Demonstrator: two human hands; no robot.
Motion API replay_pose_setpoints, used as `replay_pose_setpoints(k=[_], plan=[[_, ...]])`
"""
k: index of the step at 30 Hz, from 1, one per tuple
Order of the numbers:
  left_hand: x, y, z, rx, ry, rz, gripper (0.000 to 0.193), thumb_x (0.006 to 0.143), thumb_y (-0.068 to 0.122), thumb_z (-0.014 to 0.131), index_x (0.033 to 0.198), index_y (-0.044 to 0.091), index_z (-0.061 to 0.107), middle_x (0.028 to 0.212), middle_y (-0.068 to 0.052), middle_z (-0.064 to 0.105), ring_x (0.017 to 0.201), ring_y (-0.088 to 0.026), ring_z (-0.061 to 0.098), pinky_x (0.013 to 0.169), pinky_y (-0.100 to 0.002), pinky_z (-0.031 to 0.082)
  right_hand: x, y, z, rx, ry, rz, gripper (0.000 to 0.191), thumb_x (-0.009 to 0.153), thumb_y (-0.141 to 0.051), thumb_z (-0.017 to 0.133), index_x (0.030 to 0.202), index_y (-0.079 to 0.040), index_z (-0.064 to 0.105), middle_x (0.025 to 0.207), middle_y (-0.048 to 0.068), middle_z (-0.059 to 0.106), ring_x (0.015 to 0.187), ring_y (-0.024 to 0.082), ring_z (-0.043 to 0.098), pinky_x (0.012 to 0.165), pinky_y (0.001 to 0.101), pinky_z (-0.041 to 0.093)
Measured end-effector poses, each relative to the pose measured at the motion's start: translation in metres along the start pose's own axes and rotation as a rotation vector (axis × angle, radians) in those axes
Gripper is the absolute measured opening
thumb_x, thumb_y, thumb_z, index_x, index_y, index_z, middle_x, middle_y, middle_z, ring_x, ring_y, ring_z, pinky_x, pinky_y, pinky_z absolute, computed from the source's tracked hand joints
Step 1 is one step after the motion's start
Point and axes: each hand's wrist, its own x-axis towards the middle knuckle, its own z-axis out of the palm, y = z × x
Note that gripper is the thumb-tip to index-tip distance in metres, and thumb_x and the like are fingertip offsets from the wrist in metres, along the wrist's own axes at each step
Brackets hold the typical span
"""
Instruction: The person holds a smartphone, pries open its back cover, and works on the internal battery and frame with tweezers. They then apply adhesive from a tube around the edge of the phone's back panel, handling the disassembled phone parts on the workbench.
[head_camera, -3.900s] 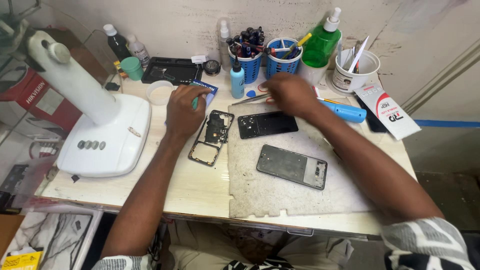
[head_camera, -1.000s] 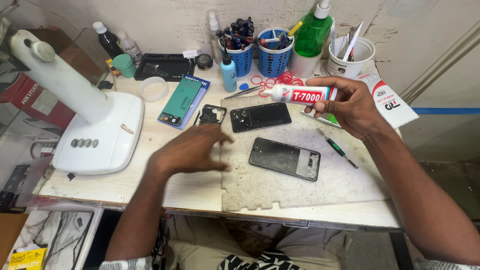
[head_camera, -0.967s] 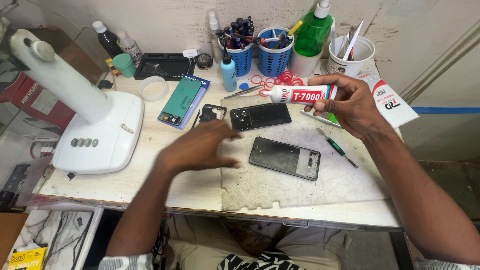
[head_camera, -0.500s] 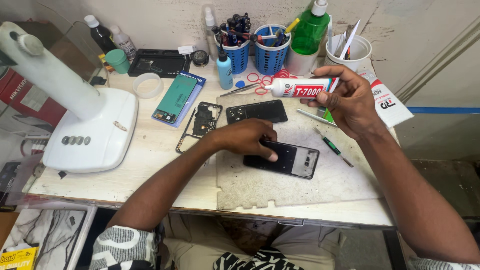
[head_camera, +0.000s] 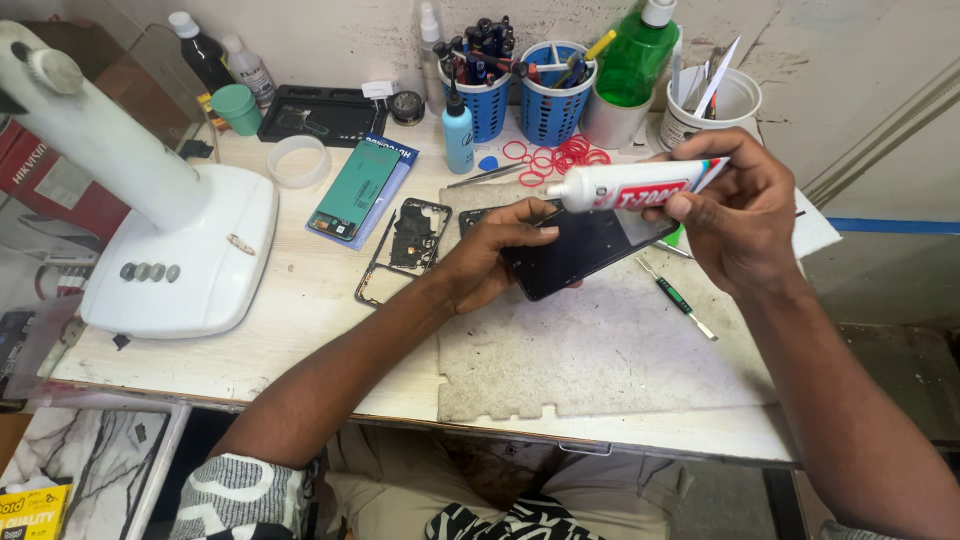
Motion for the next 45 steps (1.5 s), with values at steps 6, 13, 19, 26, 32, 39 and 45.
replay_pose_setpoints(k=[6,13,19,26,32,39,45], plan=[[-0.012,-0.009,0.021,-0.379,-0.145,0.107,0.036,0.104,0.027,0.054,0.130,0.003,0.049,0.128,-0.021,0.061,0.119,-0.031,0.066,0.097,-0.057,0.061,-0.004,-0.004,0.007,-0.055,-0.130,-0.030,0.028,0.099,0.005,0.073,0.123,0.007,0.059,0.118,0.026,0.069,0.123,0.032,0.069,0.105,0.0422,0.062],[-0.018,-0.012,0.019,-0.429,-0.193,0.086,0.046,0.113,0.036,0.044,0.143,0.002,0.045,0.137,-0.021,0.056,0.123,-0.032,0.062,0.097,-0.056,0.059,-0.008,-0.015,0.010,-0.380,-0.155,-0.063,0.026,0.096,0.004,0.072,0.120,0.006,0.062,0.111,0.027,0.072,0.113,0.030,0.074,0.091,0.0343,0.066],[-0.025,-0.014,0.026,-0.424,-0.220,0.066,0.057,0.111,0.037,0.040,0.156,0.003,0.037,0.145,-0.021,0.053,0.126,-0.031,0.059,0.096,-0.051,0.058,-0.011,-0.021,0.015,-0.474,-0.171,-0.021,0.028,0.093,0.004,0.073,0.120,0.008,0.065,0.112,0.025,0.072,0.109,0.029,0.075,0.090,0.0334,0.067],[-0.028,-0.015,0.030,-0.416,-0.255,0.037,0.063,0.109,0.038,0.040,0.161,0.004,0.031,0.147,-0.021,0.050,0.128,-0.030,0.057,0.095,-0.049,0.058,-0.012,-0.019,0.019,-0.529,-0.152,-0.042,0.026,0.093,0.002,0.074,0.118,0.008,0.068,0.109,0.024,0.073,0.105,0.027,0.076,0.089,0.0330,0.068],[-0.030,-0.017,0.033,-0.409,-0.259,0.053,0.065,0.109,0.039,0.040,0.162,0.003,0.029,0.145,-0.022,0.051,0.127,-0.030,0.057,0.095,-0.048,0.058,-0.014,-0.020,0.021,-0.584,-0.129,-0.065,0.027,0.094,-0.001,0.076,0.117,0.008,0.068,0.108,0.023,0.074,0.102,0.025,0.076,0.088,0.0325,0.067],[-0.031,-0.017,0.035,-0.344,-0.259,0.081,0.069,0.109,0.041,0.039,0.165,0.003,0.028,0.145,-0.023,0.050,0.127,-0.029,0.056,0.096,-0.047,0.058,-0.013,-0.029,0.034,-0.635,-0.107,-0.091,0.027,0.091,-0.005,0.075,0.113,0.008,0.067,0.108,0.021,0.073,0.104,0.026,0.076,0.089,0.0338,0.066],[-0.031,-0.016,0.034,-0.387,-0.230,0.105,0.068,0.107,0.040,0.039,0.164,0.005,0.026,0.148,-0.022,0.049,0.130,-0.030,0.057,0.096,-0.047,0.058,-0.013,-0.036,0.047,-0.693,-0.098,-0.139,0.025,0.093,-0.008,0.074,0.113,0.007,0.067,0.109,0.020,0.073,0.102,0.025,0.075,0.089,0.0321,0.066]])
